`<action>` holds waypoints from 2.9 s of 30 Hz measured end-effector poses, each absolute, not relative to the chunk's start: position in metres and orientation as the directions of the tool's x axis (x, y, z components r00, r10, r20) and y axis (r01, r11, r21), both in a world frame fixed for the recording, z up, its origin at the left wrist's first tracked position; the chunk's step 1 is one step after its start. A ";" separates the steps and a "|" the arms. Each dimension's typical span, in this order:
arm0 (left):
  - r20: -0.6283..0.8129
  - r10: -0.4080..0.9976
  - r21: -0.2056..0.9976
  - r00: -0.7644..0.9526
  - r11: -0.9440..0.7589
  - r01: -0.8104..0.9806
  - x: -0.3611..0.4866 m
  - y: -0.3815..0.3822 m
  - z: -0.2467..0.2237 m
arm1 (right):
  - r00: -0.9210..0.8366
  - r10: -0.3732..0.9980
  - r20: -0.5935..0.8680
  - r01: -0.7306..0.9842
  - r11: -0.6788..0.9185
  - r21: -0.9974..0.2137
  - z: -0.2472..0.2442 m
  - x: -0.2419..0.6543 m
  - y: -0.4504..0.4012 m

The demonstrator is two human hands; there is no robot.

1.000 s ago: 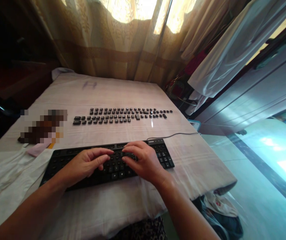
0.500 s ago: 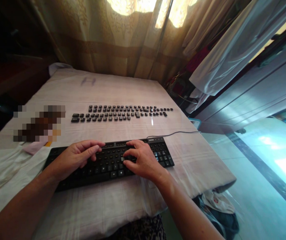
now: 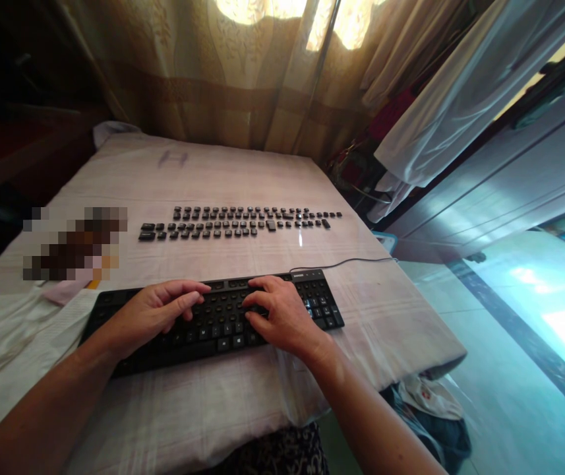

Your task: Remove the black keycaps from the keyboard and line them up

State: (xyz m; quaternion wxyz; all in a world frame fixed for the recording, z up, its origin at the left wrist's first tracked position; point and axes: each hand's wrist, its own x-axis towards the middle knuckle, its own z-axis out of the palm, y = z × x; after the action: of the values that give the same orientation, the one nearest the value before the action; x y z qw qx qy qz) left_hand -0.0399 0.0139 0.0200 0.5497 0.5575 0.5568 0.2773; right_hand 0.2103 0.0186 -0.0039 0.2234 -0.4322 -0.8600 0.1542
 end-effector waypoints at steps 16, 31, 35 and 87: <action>-0.294 0.928 0.923 0.228 0.214 0.321 -0.040 0.014 0.020 | -0.631 0.754 0.185 0.669 0.649 -0.362 0.005 0.205 0.032; -0.292 0.925 0.926 0.244 0.209 0.315 -0.042 0.015 0.016 | -0.598 0.781 0.182 0.708 0.620 -0.338 0.004 0.202 0.027; -0.293 0.927 0.925 0.234 0.212 0.317 -0.040 0.015 0.017 | -0.601 0.787 0.137 0.722 0.608 -0.330 0.004 0.202 0.026; -0.299 0.954 0.903 0.012 0.279 0.327 -0.056 0.025 0.003 | -0.355 0.932 -0.075 0.935 0.353 -0.042 0.004 0.203 0.148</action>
State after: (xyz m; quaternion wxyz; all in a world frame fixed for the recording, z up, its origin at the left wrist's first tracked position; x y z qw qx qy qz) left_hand -0.0559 0.0252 0.0029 0.4958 0.5103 0.6275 0.3163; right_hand 0.2034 0.1478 0.0044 -0.0189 -0.5674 -0.8223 0.0385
